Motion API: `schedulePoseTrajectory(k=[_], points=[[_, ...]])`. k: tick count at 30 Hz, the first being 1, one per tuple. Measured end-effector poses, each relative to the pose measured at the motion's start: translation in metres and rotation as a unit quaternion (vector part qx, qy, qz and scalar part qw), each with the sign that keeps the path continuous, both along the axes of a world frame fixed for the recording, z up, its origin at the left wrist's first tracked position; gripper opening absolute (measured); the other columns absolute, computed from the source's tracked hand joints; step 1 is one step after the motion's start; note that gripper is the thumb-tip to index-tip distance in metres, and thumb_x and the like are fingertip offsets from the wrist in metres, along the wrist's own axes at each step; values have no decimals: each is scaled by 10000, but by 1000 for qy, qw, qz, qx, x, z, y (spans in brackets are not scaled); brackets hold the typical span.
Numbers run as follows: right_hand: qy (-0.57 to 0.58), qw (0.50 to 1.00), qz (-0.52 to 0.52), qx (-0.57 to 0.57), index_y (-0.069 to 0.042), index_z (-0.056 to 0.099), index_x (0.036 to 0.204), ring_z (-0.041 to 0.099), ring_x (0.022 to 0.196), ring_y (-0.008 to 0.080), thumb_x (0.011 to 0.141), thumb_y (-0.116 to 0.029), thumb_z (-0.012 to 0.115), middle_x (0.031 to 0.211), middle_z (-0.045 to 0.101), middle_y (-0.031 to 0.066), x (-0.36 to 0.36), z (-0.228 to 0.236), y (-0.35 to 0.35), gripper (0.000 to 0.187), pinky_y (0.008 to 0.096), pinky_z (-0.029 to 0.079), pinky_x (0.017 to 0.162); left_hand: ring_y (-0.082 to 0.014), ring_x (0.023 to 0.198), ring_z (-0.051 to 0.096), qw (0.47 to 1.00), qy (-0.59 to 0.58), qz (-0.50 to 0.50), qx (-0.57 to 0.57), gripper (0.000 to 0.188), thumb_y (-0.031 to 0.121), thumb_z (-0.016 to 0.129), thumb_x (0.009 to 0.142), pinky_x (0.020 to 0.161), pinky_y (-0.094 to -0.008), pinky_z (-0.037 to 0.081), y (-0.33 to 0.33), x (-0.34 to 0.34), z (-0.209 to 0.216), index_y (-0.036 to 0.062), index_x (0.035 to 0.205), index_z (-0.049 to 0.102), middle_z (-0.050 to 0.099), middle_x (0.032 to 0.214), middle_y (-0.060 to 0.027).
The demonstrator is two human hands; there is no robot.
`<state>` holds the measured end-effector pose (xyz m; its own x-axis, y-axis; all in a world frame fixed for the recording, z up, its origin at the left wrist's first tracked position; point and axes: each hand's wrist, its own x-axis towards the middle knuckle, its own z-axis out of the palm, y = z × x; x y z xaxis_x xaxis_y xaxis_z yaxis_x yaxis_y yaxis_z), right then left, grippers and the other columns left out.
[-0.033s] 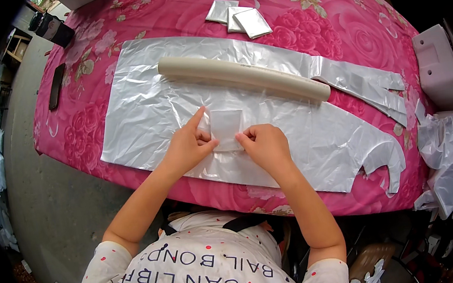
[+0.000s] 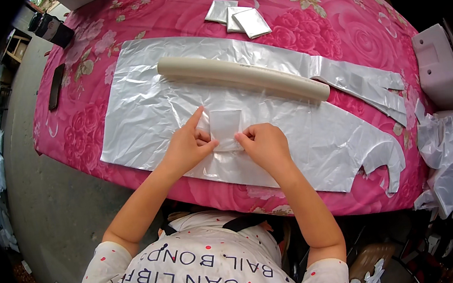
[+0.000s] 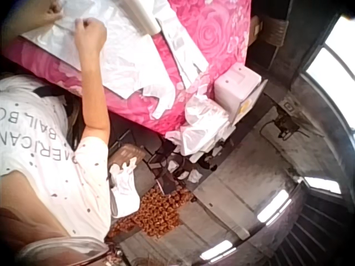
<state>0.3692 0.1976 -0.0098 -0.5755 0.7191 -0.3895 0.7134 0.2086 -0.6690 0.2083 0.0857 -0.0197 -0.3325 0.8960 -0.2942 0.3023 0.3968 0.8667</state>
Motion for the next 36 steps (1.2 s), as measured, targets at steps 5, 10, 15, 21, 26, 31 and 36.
schedulePoseTrajectory(k=[5, 10, 15, 21, 26, 31, 36], points=[[-21, 1000, 0, 8, -42, 695, 742, 613, 578, 240, 795, -294, 625, 624, 640, 96, -4, 3, 0, 267, 346, 458, 564, -256, 1004, 566, 977, 186, -36, 97, 802, 140, 697, 738, 813, -345, 478, -3, 9, 4, -42, 1393, 272, 509, 1215, -191], [1, 999, -8, 34, -44, 689, 718, 617, 583, 248, 778, -290, 629, 619, 636, 102, -4, 1, -6, 260, 342, 462, 557, -362, 1336, 278, 887, 402, -150, 173, 844, 352, 657, 752, 1083, -454, 242, 10, 30, -13, -65, 1378, 274, 289, 1431, -231], [-41, 998, -3, 53, -44, 646, 688, 620, 602, 249, 765, -276, 643, 617, 622, 89, -4, 6, -12, 244, 349, 470, 566, -345, 1389, 174, 897, 387, -162, 137, 941, 537, 562, 765, 1123, -464, 108, 12, 40, -35, -85, 1387, 229, 215, 1468, -239], [-147, 958, 20, 244, -77, 630, 841, 615, 704, 233, 702, -284, 723, 755, 615, 70, 12, 14, -25, 267, 338, 471, 612, -321, 1407, 111, 895, 395, -168, 123, 1030, 631, 539, 743, 1133, -454, 67, 11, 43, -40, -86, 1399, 196, 154, 1491, -231], [-98, 963, 7, 251, -60, 620, 898, 623, 719, 241, 709, -250, 733, 835, 625, 80, 45, 18, -35, 291, 347, 482, 607, -320, 1400, 136, 884, 385, -235, 124, 1097, 655, 592, 681, 1126, -471, 93, -2, 38, -27, -83, 1394, 208, 170, 1487, -226], [80, 994, 8, 74, -34, 633, 944, 611, 676, 214, 734, -173, 706, 862, 630, 87, 59, 13, -53, 262, 322, 488, 620, -356, 1387, 160, 814, 384, -415, 133, 995, 532, 639, 721, 1115, -482, 142, -72, 34, -20, -57, 1402, 215, 180, 1476, -246], [278, 947, 100, -125, -26, 594, 1097, 561, 913, 167, 760, -156, 673, 1065, 584, 81, 50, 13, -64, 370, 285, 447, 765, -388, 1381, 160, 931, 108, -296, 186, 634, 337, 505, 897, 1108, -456, 153, -107, 26, -9, 1, 1398, 314, 141, 1488, -249]])
